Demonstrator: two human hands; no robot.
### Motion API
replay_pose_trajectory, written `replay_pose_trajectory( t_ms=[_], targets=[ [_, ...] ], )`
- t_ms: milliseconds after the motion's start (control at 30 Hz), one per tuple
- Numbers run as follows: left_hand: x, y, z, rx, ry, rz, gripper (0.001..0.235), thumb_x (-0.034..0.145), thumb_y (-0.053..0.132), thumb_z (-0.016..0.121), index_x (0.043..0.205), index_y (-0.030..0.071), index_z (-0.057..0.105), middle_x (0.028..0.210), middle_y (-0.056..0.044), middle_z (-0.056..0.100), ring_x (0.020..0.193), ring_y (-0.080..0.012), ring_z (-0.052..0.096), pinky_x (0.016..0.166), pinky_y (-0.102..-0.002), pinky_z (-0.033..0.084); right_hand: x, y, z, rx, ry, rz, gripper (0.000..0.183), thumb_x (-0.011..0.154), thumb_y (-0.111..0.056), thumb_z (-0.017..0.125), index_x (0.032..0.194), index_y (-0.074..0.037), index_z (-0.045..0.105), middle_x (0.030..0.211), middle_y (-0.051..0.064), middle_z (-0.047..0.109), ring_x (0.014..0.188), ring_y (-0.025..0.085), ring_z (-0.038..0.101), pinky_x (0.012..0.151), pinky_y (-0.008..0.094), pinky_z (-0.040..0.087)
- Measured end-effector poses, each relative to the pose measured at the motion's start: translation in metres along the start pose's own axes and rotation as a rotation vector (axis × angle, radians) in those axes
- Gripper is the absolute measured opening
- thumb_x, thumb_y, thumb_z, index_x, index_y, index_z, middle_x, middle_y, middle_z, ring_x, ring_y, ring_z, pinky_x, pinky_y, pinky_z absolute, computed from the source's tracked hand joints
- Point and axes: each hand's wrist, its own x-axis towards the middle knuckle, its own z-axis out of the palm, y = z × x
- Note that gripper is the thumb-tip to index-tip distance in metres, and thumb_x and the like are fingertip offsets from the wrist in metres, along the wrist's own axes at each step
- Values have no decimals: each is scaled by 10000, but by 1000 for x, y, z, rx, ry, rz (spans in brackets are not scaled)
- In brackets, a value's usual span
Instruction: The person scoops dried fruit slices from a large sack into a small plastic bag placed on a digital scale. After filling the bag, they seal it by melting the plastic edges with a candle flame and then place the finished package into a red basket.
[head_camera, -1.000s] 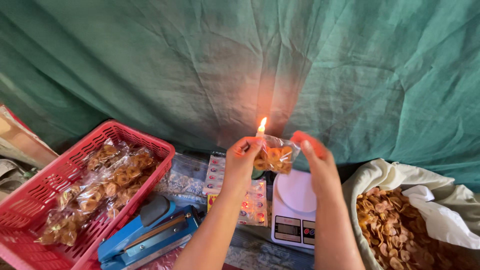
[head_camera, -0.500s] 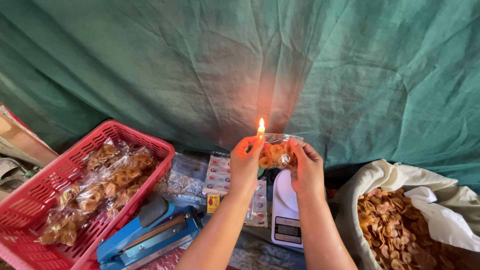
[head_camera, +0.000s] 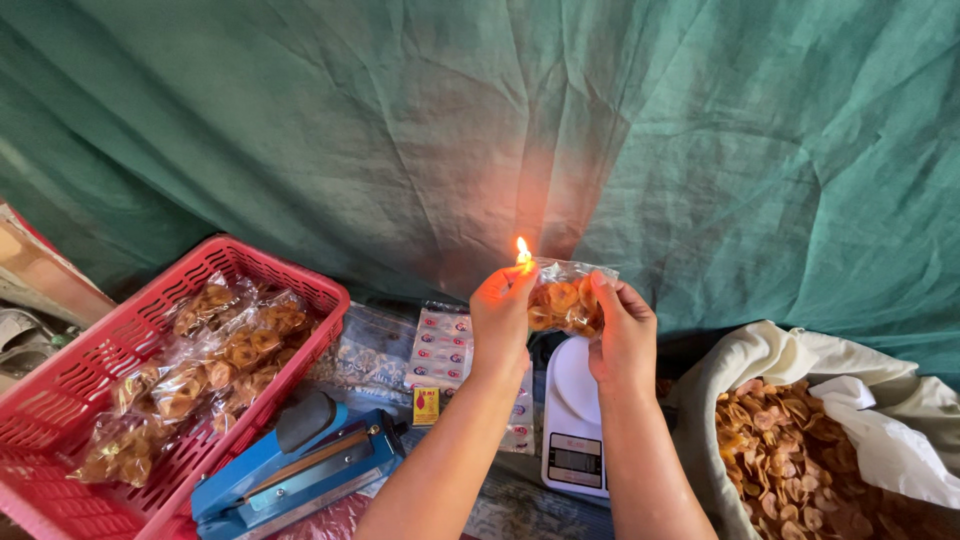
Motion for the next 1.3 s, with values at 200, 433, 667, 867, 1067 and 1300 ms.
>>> replay_pose_trajectory(
  t_ms=[200,433,667,867,1067,1300],
  targets=[
    [-8,14,-2,-13,10,10,230,941,197,753,945,-33,744,832,-13,658,756,-81,577,679,-258,475,-1,3,6,-20,-19,17,104,977,-103,691,921,-22,724,899,71,752,799,145,718,730,300,584],
    [-9,24,-16,-65,3,24,195,940,155,694,992,-30,728,889,-69,727,787,-129,677,687,-282,541,-5,15,16,4,-57,26,84,972,-88,692,941,-18,724,907,68,750,798,142,716,721,297,586],
    [-6,24,-33,-45,20,123,166,961,115,665,1009,-36,716,952,-46,729,860,-88,669,770,-251,536,-8,26,24,-9,-108,22,85,987,-82,700,962,-12,741,912,50,741,806,111,697,736,269,564],
    [2,12,-32,-53,23,169,167,972,109,697,1006,-49,736,899,-29,671,827,-75,625,742,-246,515,0,26,20,16,-115,47,102,975,-103,693,944,-13,729,897,61,747,793,136,713,721,297,579],
    [-5,16,-9,-18,51,101,171,925,123,720,958,-45,727,849,-48,695,747,-91,640,669,-265,530,4,15,12,33,-90,37,116,980,-116,699,945,-9,725,909,76,752,801,154,716,725,306,584],
    [-12,1,9,-44,6,104,205,954,165,728,950,-39,710,838,-21,669,730,-74,603,643,-251,505,3,-5,-1,-1,-15,41,116,966,-119,707,938,-7,719,916,90,756,809,169,724,735,322,591]
  ],
)
